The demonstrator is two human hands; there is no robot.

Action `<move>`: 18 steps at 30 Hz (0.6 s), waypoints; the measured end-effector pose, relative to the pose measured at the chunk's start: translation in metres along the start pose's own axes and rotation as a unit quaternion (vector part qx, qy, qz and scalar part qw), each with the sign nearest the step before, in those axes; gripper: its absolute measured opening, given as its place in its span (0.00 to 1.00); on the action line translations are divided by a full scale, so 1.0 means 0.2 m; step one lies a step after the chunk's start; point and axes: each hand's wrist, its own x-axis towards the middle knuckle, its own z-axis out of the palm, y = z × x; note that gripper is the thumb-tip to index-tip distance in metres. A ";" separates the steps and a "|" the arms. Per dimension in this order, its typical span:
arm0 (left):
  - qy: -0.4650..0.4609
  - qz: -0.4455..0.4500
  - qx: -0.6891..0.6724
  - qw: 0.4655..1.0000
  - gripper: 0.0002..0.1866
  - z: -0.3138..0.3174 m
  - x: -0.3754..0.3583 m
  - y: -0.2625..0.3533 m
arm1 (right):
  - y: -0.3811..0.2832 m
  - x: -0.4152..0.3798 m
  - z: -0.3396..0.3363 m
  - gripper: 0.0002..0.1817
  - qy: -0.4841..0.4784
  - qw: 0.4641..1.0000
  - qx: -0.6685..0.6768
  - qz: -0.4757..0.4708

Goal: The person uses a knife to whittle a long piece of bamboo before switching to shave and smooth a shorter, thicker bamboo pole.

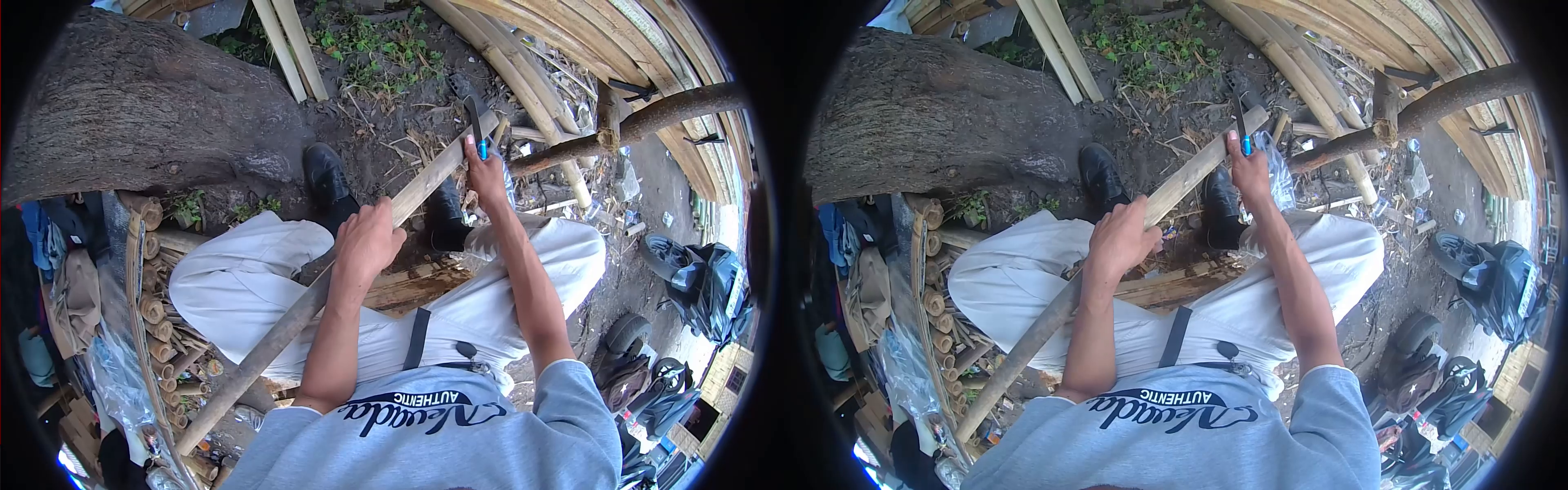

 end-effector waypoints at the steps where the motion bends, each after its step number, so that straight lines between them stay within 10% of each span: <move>1: 0.002 0.003 0.000 1.000 0.20 0.03 0.04 0.00 | 0.00 0.00 -0.02 0.29 0.005 1.000 -0.023 -0.020; 5: -0.002 0.014 -0.035 0.999 0.18 0.11 0.16 -0.02 | -0.03 -0.12 -0.05 0.38 0.034 0.981 -0.162 -0.105; 12: -0.003 0.004 -0.045 0.999 0.16 0.19 0.19 -0.03 | -0.02 -0.27 0.00 0.39 -0.099 0.980 -0.164 0.045; 18: -0.008 -0.010 -0.061 0.998 0.17 0.19 0.18 -0.06 | -0.06 -0.41 0.02 0.29 -0.046 0.857 -0.357 -0.369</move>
